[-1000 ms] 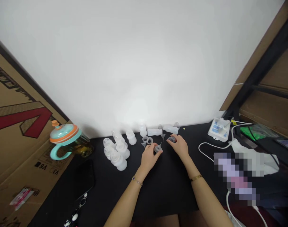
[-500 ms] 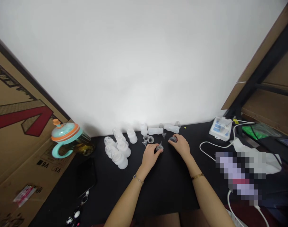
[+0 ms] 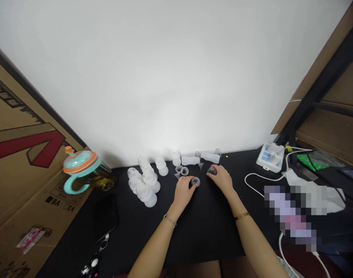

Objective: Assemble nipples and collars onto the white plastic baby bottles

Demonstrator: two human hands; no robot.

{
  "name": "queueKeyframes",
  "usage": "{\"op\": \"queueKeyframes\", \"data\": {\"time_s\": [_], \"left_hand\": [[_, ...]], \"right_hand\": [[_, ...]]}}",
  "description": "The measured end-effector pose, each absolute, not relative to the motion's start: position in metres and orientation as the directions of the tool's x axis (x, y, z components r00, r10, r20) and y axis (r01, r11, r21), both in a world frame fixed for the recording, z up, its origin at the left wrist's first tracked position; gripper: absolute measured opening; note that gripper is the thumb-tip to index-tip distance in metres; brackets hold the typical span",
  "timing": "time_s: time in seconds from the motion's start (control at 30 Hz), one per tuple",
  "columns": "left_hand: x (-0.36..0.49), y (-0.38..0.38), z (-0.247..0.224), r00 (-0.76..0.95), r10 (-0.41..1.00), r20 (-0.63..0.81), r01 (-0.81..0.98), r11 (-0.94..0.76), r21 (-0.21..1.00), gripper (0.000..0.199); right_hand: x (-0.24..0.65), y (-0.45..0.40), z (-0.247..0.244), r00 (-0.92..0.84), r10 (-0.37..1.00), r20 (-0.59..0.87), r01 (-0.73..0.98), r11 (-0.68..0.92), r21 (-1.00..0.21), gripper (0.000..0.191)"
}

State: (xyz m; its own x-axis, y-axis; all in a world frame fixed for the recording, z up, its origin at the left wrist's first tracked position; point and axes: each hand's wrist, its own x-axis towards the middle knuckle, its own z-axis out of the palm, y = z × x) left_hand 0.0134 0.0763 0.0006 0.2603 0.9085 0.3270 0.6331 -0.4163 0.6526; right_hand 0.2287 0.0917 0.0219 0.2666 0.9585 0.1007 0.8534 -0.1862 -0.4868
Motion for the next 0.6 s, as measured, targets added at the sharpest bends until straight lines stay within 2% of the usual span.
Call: {"op": "queueKeyframes", "data": {"time_s": [0.17,0.33,0.47,0.6], "left_hand": [[0.013,0.075,0.002,0.235,0.915,0.328,0.619,-0.401,0.675,0.032],[0.013,0.074,0.006,0.181,0.928,0.327,0.593,-0.368,0.716,0.05],[0.014,0.072,0.013,0.138,0.928,0.347,0.569,-0.361,0.739,0.06],[0.014,0.07,0.019,0.057,0.909,0.414,0.546,-0.376,0.749,0.062]], "right_hand": [[0.23,0.092,0.019,0.267,0.955,0.129,0.857,-0.173,-0.486,0.038],[0.231,0.092,0.018,0.275,0.954,0.117,0.844,-0.181,-0.504,0.043],[0.233,0.093,0.019,0.269,0.954,0.129,0.81,-0.152,-0.566,0.048],[0.234,0.094,0.022,0.328,0.923,0.202,0.756,-0.129,-0.641,0.053]]}}
